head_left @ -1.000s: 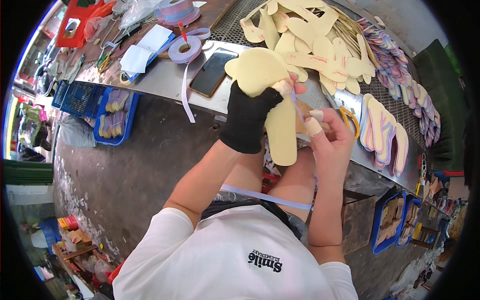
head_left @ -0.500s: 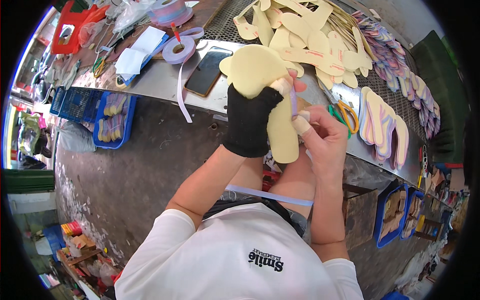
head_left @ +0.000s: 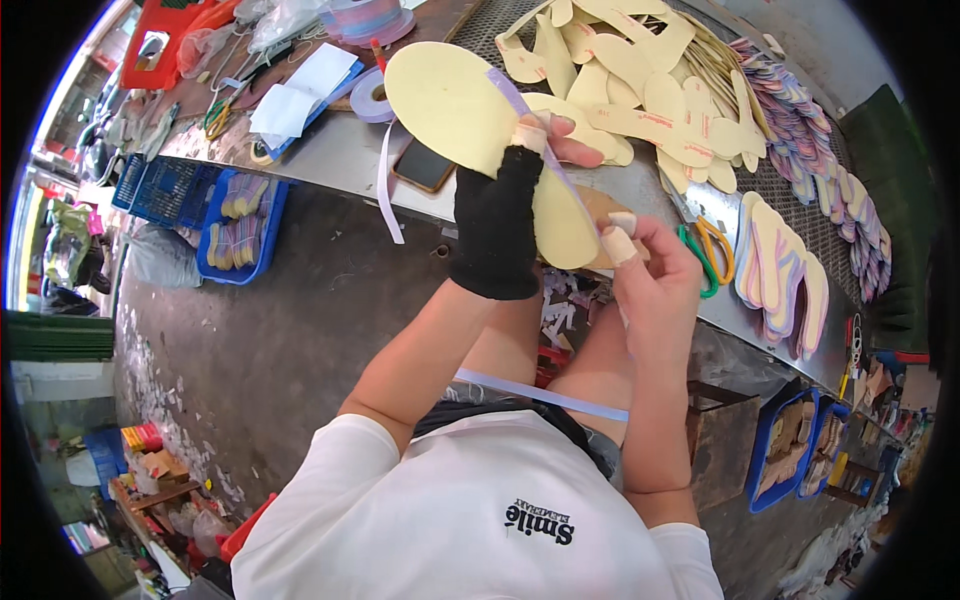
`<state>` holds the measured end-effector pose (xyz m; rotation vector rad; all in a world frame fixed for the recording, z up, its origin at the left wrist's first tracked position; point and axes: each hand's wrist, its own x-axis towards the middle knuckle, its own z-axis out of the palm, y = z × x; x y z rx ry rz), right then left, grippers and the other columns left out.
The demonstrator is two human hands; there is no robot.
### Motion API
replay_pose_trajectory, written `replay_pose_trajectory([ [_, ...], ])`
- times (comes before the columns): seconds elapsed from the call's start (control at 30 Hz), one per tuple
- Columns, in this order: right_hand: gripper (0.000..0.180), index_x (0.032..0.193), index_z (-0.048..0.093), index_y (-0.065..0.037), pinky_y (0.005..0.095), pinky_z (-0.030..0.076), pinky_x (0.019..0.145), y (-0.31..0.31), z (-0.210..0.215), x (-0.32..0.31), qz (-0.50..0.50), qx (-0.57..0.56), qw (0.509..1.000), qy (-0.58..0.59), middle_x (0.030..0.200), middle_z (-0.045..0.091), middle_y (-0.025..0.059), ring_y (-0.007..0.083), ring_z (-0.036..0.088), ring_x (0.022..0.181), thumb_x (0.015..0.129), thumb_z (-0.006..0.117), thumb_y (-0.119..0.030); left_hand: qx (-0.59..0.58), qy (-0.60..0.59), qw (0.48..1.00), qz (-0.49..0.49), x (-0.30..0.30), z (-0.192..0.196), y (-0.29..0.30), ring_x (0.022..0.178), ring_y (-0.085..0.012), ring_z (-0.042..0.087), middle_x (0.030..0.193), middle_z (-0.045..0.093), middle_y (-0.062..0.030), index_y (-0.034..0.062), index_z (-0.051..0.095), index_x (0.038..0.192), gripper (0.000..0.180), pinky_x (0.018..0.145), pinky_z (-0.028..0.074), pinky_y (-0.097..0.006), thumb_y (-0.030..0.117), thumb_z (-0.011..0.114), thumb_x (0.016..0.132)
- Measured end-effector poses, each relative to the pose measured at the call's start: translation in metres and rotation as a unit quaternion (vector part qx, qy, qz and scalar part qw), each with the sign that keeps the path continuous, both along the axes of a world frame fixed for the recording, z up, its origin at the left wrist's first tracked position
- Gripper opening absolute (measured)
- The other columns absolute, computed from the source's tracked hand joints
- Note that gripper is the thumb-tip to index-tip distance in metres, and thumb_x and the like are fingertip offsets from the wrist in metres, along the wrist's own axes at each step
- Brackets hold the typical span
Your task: Applying adhesive tape to shoe insoles and trimming them with scissors.
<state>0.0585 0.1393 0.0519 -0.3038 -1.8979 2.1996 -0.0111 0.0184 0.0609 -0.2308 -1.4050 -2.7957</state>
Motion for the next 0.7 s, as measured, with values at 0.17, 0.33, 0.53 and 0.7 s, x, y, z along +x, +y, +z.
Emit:
replay_pose_trajectory([
  [0.17, 0.009, 0.09, 0.064, -0.001, 0.0147, 0.03, 0.044, 0.002, 0.0, 0.006, 0.024, -0.007, 0.999, 0.023, 0.076, 0.057, -0.0061, -0.0019, 0.045, 0.056, 0.08, 0.064, -0.002, -0.007, 0.006, 1.0, 0.026, 0.005, -0.003, 0.0, 0.058, -0.0095, 0.053, 0.066, 0.059, -0.0059, 0.0013, 0.057, 0.098, 0.03, 0.054, 0.042, -0.022, 0.029, 0.049, 0.092],
  [0.33, 0.007, 0.086, 0.065, 0.0, 0.015, 0.031, 0.044, 0.015, 0.002, 0.007, 0.066, -0.024, 0.997, 0.011, 0.076, 0.058, -0.0042, -0.0018, 0.045, 0.057, 0.079, 0.066, 0.0, -0.002, 0.023, 1.0, 0.016, 0.009, -0.002, 0.001, 0.055, -0.0088, 0.049, 0.063, 0.054, -0.0037, 0.0015, 0.058, 0.097, 0.031, 0.051, 0.038, -0.023, 0.03, 0.048, 0.093],
  [0.53, 0.009, 0.087, 0.064, -0.001, 0.0151, 0.037, 0.049, 0.009, 0.0, 0.015, 0.076, -0.05, 0.996, 0.017, 0.077, 0.059, -0.0026, 0.0015, 0.049, 0.058, 0.078, 0.066, 0.0, -0.035, 0.052, 0.997, 0.047, 0.012, 0.003, 0.009, 0.058, -0.0083, 0.051, 0.064, 0.055, -0.0023, 0.0009, 0.058, 0.095, 0.018, 0.052, 0.039, -0.022, 0.017, 0.059, 0.086],
  [0.7, 0.006, 0.085, 0.058, -0.001, 0.0169, 0.042, 0.055, 0.022, -0.008, 0.02, 0.193, -0.077, 0.974, -0.086, 0.076, 0.059, -0.0012, 0.0041, 0.054, 0.066, 0.082, 0.062, -0.005, -0.043, 0.004, 0.999, -0.026, 0.015, -0.006, 0.008, 0.066, -0.0099, 0.055, 0.074, 0.059, -0.003, 0.0019, 0.058, 0.097, 0.02, 0.057, 0.043, -0.023, 0.014, 0.064, 0.082],
])
